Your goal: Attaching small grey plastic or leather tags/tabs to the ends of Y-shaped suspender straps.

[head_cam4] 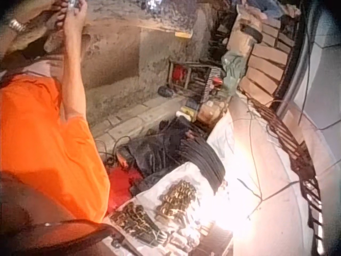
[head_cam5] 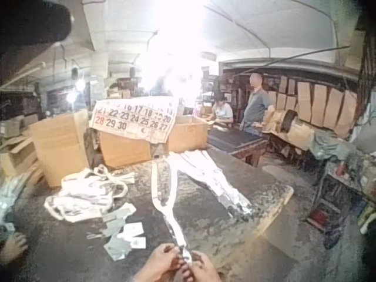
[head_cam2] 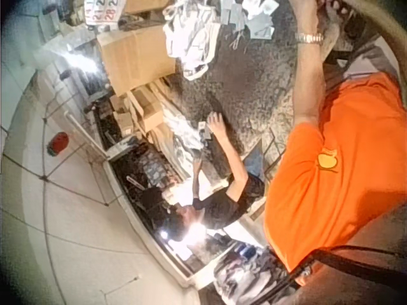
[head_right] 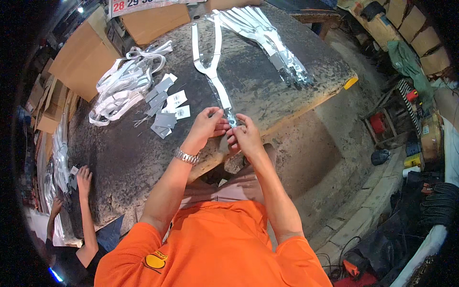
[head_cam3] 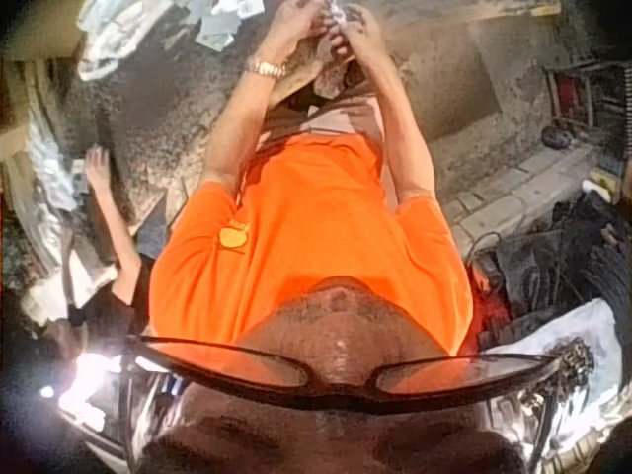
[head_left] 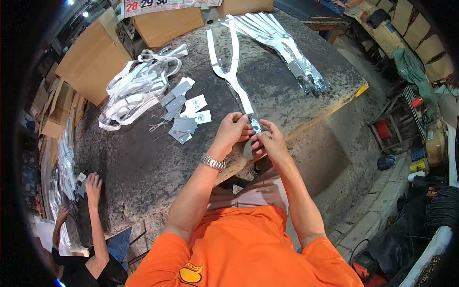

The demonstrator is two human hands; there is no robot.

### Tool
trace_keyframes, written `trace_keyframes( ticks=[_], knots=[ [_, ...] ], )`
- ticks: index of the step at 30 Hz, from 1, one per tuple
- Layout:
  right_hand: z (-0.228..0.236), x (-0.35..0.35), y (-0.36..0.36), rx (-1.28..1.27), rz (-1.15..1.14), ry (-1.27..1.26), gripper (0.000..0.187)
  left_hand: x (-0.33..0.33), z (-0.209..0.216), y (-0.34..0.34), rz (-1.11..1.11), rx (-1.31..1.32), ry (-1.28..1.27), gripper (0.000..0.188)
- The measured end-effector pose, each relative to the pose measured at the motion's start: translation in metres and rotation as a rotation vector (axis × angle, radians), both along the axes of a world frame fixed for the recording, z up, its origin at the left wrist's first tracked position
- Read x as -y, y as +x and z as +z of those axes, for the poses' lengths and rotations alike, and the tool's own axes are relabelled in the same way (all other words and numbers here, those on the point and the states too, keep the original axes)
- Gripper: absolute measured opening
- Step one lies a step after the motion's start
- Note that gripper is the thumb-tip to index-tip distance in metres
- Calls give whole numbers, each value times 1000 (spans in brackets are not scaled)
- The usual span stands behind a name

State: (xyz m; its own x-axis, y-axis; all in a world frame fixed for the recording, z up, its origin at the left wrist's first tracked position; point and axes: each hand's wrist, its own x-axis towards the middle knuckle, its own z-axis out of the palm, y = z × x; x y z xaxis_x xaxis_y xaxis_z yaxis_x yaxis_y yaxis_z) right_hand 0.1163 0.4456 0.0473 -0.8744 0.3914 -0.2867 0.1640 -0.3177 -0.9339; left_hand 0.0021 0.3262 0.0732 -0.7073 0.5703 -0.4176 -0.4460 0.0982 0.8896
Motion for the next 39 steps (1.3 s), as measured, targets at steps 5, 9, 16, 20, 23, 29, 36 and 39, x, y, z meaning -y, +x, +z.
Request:
trace_keyframes(
  ticks=[5,9,16,20,23,29,36,39],
  knots=[
    [6,3,0,12,-9,-20,45,0,-9,4,55,-53,-17,40],
    [3,3,-2,24,-15,33,43,2,-12,4,24,-74,-27,40],
    [11,3,3,12,-27,66,46,-3,-16,7,40,-201,-12,45],
    [11,11,3,-9,-28,129,48,-3,-8,1,83,-132,-25,40],
    [13,11,6,-8,7,114,48,-2,-4,-3,52,-52,-70,35],
    [20,16,13,-39,12,22,43,0,-2,-9,-16,56,-15,32],
    [50,28,28,-34,24,1422,62,-4,-1,-14,21,150,71,20],
    [59,20,20,-105,29,1516,56,-9,13,-9,-31,127,69,18]
  ],
)
